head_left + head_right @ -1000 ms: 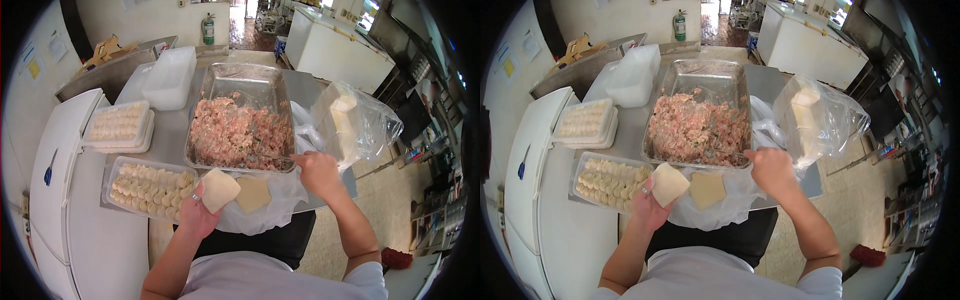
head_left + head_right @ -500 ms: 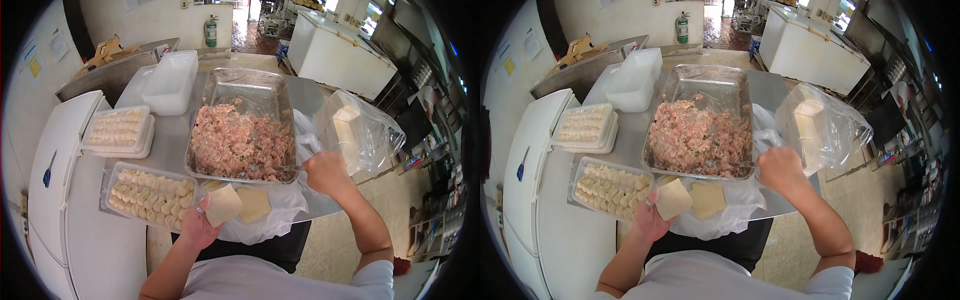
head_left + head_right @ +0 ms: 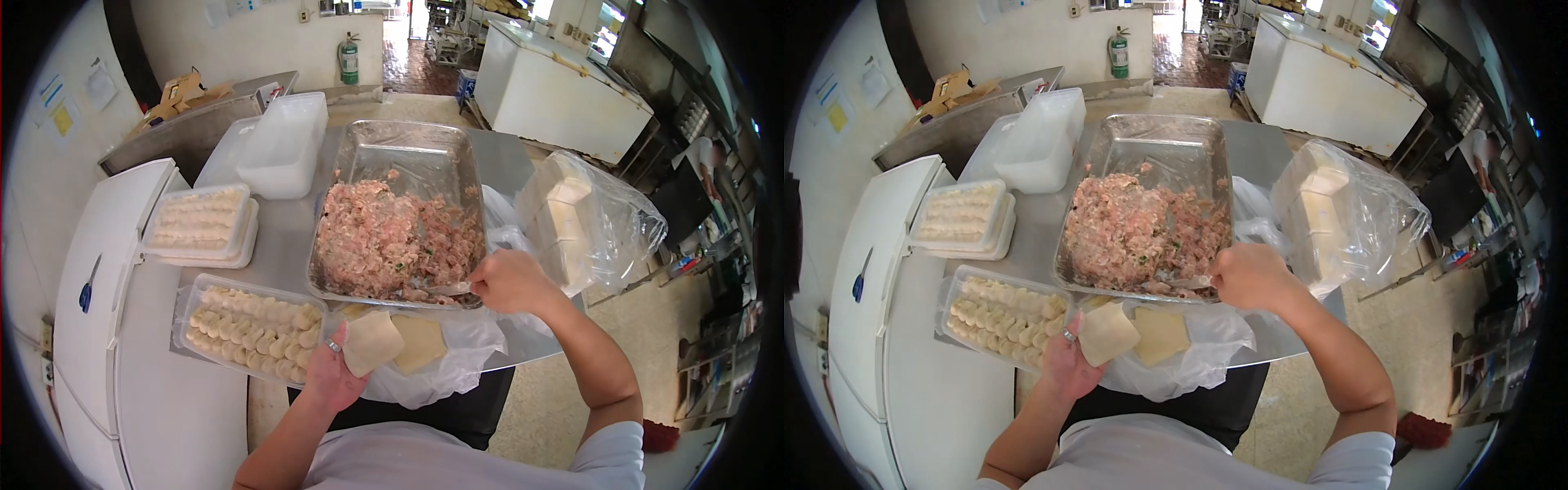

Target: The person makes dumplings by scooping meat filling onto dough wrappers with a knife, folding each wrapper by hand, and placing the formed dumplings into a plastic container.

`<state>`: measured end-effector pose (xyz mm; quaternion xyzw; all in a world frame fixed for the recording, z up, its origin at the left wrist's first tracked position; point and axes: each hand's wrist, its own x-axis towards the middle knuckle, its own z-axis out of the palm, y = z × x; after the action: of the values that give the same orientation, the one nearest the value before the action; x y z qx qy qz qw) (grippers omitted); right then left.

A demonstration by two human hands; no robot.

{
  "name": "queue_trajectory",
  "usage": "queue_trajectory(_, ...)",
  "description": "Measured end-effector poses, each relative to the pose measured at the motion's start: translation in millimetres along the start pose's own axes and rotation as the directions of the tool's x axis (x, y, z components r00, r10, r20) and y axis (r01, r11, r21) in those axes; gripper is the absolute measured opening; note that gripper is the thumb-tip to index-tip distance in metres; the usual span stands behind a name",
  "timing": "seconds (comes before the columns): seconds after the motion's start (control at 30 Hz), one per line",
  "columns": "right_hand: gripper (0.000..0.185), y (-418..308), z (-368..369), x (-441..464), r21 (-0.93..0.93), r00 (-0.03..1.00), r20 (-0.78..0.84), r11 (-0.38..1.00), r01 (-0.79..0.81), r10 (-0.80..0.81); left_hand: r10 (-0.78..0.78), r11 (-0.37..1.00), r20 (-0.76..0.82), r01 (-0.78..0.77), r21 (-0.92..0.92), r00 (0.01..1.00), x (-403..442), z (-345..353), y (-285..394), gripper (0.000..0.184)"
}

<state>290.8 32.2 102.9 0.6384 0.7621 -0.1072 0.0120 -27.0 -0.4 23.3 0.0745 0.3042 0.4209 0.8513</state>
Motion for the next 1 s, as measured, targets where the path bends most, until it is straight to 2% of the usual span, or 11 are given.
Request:
queue_trajectory(0.13,0.021,1,-1,5,0.319,1.0,0.021,0.948,0.015,-0.023,0.004,1.0,0.054,-0.003,-0.018,0.999,2,-4,3,0.046)
queue_trajectory(0.23,0.024,-6,-2,-1,0.468,1.0,0.007,0.883,-0.028,0.028,0.045,0.998,0.06,-0.047,0.029,0.997,13,0,6,0.046)
queue_trajectory(0.33,0.025,-29,-7,-22,0.644,0.989,0.073,0.751,-0.147,0.131,0.085,0.996,0.022,-0.085,0.005,0.996,24,18,8,0.046)
queue_trajectory(0.4,0.028,-37,30,-32,0.721,0.976,-0.204,0.687,0.096,0.077,0.126,0.992,0.091,-0.127,0.011,0.988,46,5,-1,0.046)
queue_trajectory(0.43,0.029,-43,46,-38,0.73,0.939,-0.338,0.647,0.221,0.061,0.129,0.992,0.076,-0.128,-0.009,0.989,48,9,-3,0.047)
queue_trajectory(0.53,0.036,-79,66,-56,0.329,0.838,-0.544,0.93,0.165,0.043,0.092,0.988,-0.063,-0.099,-0.115,0.994,42,48,5,0.048)
queue_trajectory(0.63,0.045,-82,89,-63,0.154,0.796,-0.605,0.983,0.1,0.014,0.106,0.984,-0.087,-0.117,-0.133,0.991,49,49,5,0.048)
queue_trajectory(0.73,0.047,-78,85,-76,0.138,0.793,-0.608,0.989,0.058,0.038,0.143,0.976,-0.176,-0.168,-0.136,0.974,45,55,11,0.048)
queue_trajectory(0.83,0.049,-91,68,-80,0.232,0.762,-0.641,0.97,0.076,0.094,0.151,0.979,-0.132,-0.167,-0.113,0.98,51,42,12,0.048)
queue_trajectory(0.93,0.042,-105,59,-72,0.118,0.731,-0.682,0.986,0.122,-0.009,0.105,0.99,-0.065,-0.11,-0.082,0.992,47,41,9,0.044)
queue_trajectory(1.0,0.04,-101,65,-69,0.099,0.747,-0.664,0.989,0.11,-0.016,0.108,0.994,-0.283,-0.11,0.008,0.953,31,58,14,0.043)
